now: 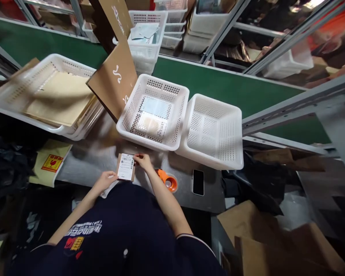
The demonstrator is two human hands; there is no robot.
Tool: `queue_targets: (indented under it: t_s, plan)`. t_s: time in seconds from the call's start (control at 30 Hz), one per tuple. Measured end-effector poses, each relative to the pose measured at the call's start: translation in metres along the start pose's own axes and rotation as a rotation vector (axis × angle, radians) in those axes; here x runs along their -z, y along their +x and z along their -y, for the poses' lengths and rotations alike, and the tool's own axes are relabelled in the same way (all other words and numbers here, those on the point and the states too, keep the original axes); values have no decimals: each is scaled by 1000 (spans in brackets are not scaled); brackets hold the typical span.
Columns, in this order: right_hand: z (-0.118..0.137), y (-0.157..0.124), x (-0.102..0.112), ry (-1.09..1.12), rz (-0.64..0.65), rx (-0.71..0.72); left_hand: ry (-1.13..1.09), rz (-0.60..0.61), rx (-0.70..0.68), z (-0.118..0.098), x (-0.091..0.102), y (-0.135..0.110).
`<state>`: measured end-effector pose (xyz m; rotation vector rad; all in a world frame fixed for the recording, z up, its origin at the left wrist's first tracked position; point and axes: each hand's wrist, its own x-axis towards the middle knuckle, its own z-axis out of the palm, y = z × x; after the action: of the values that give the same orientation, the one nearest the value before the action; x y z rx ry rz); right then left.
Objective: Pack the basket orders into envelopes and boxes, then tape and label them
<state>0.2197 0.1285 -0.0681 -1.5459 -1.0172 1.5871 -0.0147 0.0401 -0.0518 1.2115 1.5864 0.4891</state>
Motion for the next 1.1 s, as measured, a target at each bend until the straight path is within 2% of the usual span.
queue_targets:
  t_s: [0.17, 0.33, 0.4, 0.43, 0.47, 0.5, 0.57, 0.6, 0.63, 0.67, 0.8, 0.97, 1.03, 1.1]
  plan:
    - [-9, 1, -3, -376, -108, 67, 146, -6, 64, 10, -9, 8]
    - [-17, 0, -5, -554, -164, 103, 340, -20, 156, 6, -12, 10]
    - [-20, -4, -5, -674, -180, 194, 415, -33, 193, 2, -11, 8]
    - [-23, -7, -5, -769, -150, 289, 455, -39, 208, -1, -10, 7]
    - [-26, -11, -6, -875, -66, 417, 496, -44, 221, -2, -8, 6]
    - [-29, -15, -8, -977, 73, 567, 534, -45, 233, -3, -7, 5]
    - [-34, -20, -12, -1100, 431, 824, 593, -35, 251, -3, -4, 5]
    - [-35, -20, -14, -1127, 577, 900, 612, -23, 259, -2, -3, 6]
    - [-35, -19, -16, -1150, 664, 935, 620, -12, 265, 0, -2, 8]
    - [-34, -15, -19, -1174, 685, 934, 619, -1, 268, 3, -2, 9]
    - [-25, 3, -33, -1244, 469, 770, 572, 8, 239, 16, -3, 15]
    - [-37, -5, -68, -1214, 36, 544, 434, -62, 188, 30, -12, 17]
    - [-46, -14, -77, -1191, -14, 535, 410, -69, 172, 35, -15, 18]
    - [-52, -20, -80, -1154, -1, 561, 389, -80, 153, 39, -16, 17]
